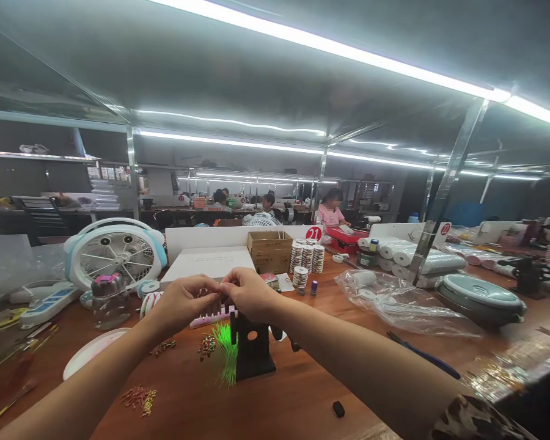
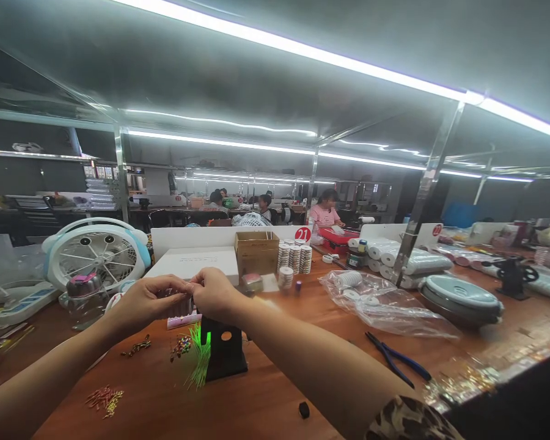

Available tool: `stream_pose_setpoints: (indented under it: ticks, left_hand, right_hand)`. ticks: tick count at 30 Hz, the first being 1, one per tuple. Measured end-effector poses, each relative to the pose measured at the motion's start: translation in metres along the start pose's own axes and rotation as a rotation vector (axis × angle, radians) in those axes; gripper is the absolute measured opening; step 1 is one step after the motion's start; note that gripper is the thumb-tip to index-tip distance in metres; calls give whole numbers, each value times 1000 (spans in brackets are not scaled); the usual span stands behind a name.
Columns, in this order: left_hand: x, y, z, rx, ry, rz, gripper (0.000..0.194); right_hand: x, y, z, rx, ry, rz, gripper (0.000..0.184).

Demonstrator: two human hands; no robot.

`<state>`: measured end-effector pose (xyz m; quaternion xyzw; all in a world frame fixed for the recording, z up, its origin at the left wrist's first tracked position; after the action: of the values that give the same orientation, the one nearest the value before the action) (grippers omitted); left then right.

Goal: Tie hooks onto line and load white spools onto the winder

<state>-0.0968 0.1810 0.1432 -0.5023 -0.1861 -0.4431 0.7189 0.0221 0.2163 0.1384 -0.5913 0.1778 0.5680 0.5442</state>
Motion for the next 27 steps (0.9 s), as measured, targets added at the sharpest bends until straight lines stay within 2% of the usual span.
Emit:
stream_pose_setpoints:
  ticks: [7,10,13,16,20,24,27]
  left_hand:
    - [0,-1,-3,-38,23,63,25]
    - [5,-3,-5,-47,80,201,28]
    - [2,-9,3,-4,51,288,32]
    - [-5,-14,21,11,-5,262,37]
    - [-17,-16,44,-38,-70,188,33]
    - [-31,-15,54,-99,-135,116,25]
    - [-41,-13,56,-126,-173,77,28]
  right_hand:
    - [-8,-4,-12,-11,-48,-165,16]
    - [-5,-3,-13,2,-89,-196,15]
    - [-4,-2,-9,45,-159,-204,11]
    - [-5,2,-3,68,-257,-216,12]
    - [-8,8,1,77,-375,-268,16]
    - [-9,12,1,85,-446,-320,19]
    - [-7,13,2,93,-473,-339,18]
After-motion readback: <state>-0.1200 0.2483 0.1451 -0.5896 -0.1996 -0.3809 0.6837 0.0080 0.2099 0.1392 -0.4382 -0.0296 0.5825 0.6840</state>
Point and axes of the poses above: each hand's wrist, its own z-axis towards the middle knuckle, its own y-axis out of the palm, x = y × z, the point moved 6 cm from there along z, towards the middle knuckle, and after that the axes turned 3 degrees about y, right-handed, at the moved point
